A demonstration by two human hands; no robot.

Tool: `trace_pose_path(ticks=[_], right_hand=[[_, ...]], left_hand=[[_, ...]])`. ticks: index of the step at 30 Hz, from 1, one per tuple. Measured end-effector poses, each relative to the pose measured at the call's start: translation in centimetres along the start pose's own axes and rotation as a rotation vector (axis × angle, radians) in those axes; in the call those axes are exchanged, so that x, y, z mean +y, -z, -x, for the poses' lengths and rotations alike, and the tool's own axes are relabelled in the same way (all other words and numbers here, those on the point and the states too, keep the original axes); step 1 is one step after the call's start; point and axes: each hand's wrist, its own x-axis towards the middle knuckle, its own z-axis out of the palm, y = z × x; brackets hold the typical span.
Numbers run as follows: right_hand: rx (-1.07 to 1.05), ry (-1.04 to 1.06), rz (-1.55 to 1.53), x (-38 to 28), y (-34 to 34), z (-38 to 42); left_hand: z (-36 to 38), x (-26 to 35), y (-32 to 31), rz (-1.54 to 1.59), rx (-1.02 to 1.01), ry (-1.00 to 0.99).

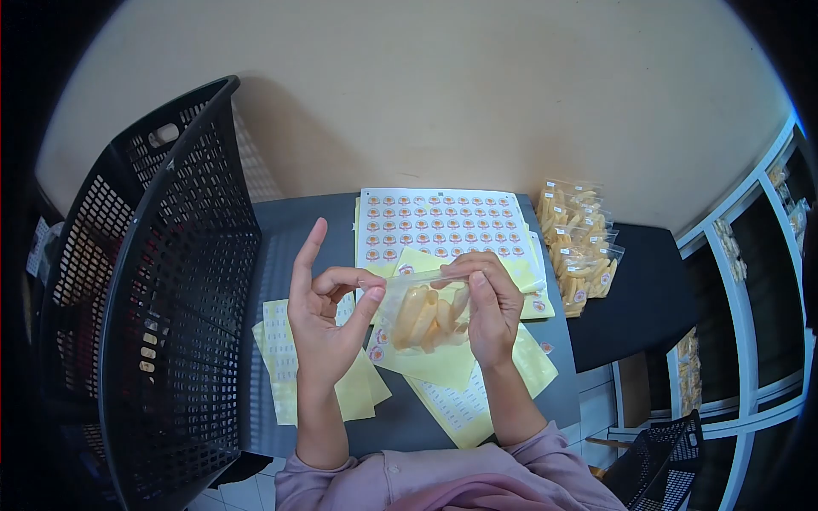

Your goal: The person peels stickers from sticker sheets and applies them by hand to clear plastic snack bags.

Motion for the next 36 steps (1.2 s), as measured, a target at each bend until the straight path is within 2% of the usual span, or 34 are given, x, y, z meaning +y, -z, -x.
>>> trace_pose_path(ticks=[3, 5, 6, 7, 9, 10, 13, 16, 23, 28, 36], right_hand=[[-0.084, 0.065, 0.096, -0.4, 0.2, -0.5], [0.059, 0.355, 0.532, -1.4, -0.1, -1.0], [0.029, 0.369, 0.695, -1.4, 0.4, -0.7], [0.027, 0.369, 0.697, -1.9, 0.2, -0.4], [-0.125, 0.426, 1.117, -3.2, -0.3, -0.1], [-0.141, 0.401, 1.092, -3.1, -0.5, 0.0], [-0.216, 0.394, 1.119, -2.8, -0.4, 0.0], [-0.215, 0.374, 1.088, -2.6, -0.6, 0.1], [-0.187, 0.37, 0.981, -2.1, -0.4, 0.1], [-0.176, 0.365, 0.962, -2.0, -0.5, 0.0], [-0.182, 0.35, 0.964, -2.0, -0.8, 0.4]], left_hand=[[0.1, -0.3, -0.1, 0.009, 0.011, 0.02], [0.3, -0.3, -0.4, 0.02, 0.02, 0.018], [0.5, -0.2, -0.6, -0.027, 0.002, 0.005], [0.6, -0.1, -0.8, -0.075, -0.017, -0.007], [0.7, -0.7, -0.8, -0.146, -0.042, -0.063], [0.8, -0.8, -0.8, -0.22, -0.07, -0.121], [1.0, -0.5, -0.9, -0.244, -0.092, -0.084], [1.0, -1.0, -0.9, -0.214, -0.115, -0.143], [0.7, -0.2, -1.3, -0.124, -0.088, -0.095], [0.1, -0.7, -0.8, -0.356, -0.171, -0.276], [0.4, -0.8, -1.3, -0.232, -0.164, -0.177]])
